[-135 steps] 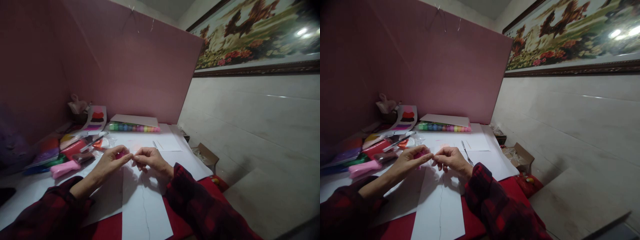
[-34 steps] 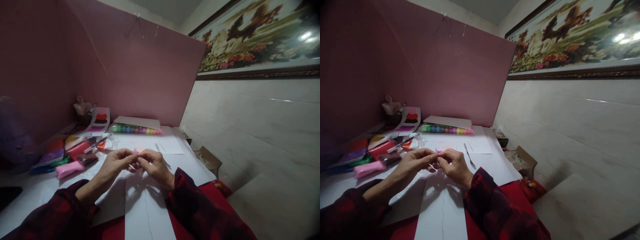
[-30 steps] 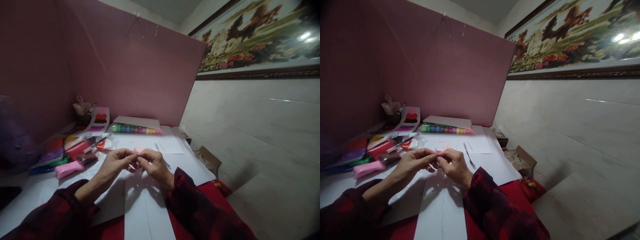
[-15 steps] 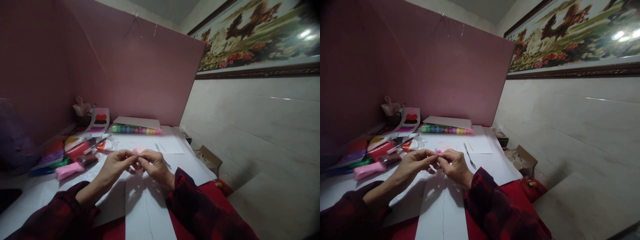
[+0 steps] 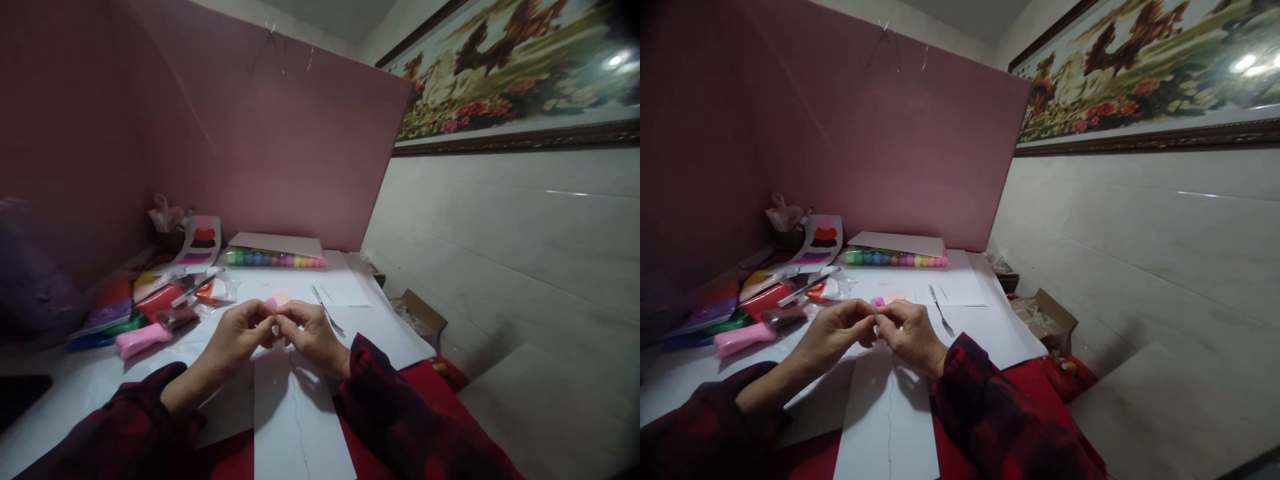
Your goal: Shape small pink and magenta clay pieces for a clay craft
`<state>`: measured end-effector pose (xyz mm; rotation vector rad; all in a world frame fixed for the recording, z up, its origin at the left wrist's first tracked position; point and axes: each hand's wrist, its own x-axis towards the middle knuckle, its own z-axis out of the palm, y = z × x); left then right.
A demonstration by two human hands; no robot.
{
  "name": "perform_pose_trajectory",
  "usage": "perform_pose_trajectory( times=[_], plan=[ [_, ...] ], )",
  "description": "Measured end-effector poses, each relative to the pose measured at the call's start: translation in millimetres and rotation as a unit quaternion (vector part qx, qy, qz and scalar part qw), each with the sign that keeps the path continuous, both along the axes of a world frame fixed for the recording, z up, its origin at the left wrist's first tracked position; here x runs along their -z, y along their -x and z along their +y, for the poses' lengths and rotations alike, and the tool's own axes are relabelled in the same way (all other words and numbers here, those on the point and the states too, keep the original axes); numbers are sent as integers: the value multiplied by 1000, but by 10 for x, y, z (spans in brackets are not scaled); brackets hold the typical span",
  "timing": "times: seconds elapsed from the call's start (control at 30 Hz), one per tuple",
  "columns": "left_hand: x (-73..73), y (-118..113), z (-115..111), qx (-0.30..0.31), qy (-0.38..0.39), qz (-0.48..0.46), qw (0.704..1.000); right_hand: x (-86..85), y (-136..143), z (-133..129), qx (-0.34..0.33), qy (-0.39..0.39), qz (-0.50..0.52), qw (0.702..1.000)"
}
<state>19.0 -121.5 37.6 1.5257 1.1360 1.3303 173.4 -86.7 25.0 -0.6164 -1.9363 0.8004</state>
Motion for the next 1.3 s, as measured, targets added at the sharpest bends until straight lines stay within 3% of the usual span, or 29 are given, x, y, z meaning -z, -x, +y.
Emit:
perform_pose_trajectory(
  times=[0.17, 0.33, 0.43, 0.63, 0.8, 1.0, 1.1, 1.17, 1.3],
  plan=[
    [54, -4, 7, -8, -22, 37, 999, 47, 33, 5, 3, 28, 6, 1000],
    [83, -18, 25, -29, -3, 3, 1000, 70, 52, 4, 3, 89, 25, 996],
    [64, -31, 19, -12, 9, -18, 1000, 65, 41, 2, 35, 35, 1, 999],
    [23, -23, 9, 26, 14, 17, 999, 71, 8, 6, 65, -159, -71, 983],
    [43, -10, 13, 19, 17, 67, 997, 81, 12, 13, 92, -219, -103, 966],
    [62, -83, -25, -64, -30, 146, 987, 122, 116, -28, 164, -224, -131, 952],
    [74, -112, -24, -73, -42, 135, 987, 131, 145, -46, 192, -215, -132, 948],
    [86, -105, -14, -63, -39, 111, 991, 118, 131, -51, 188, -190, -126, 955],
    [113, -49, 7, -29, -36, 115, 992, 83, 62, -32, 91, -164, -103, 977]
  ],
)
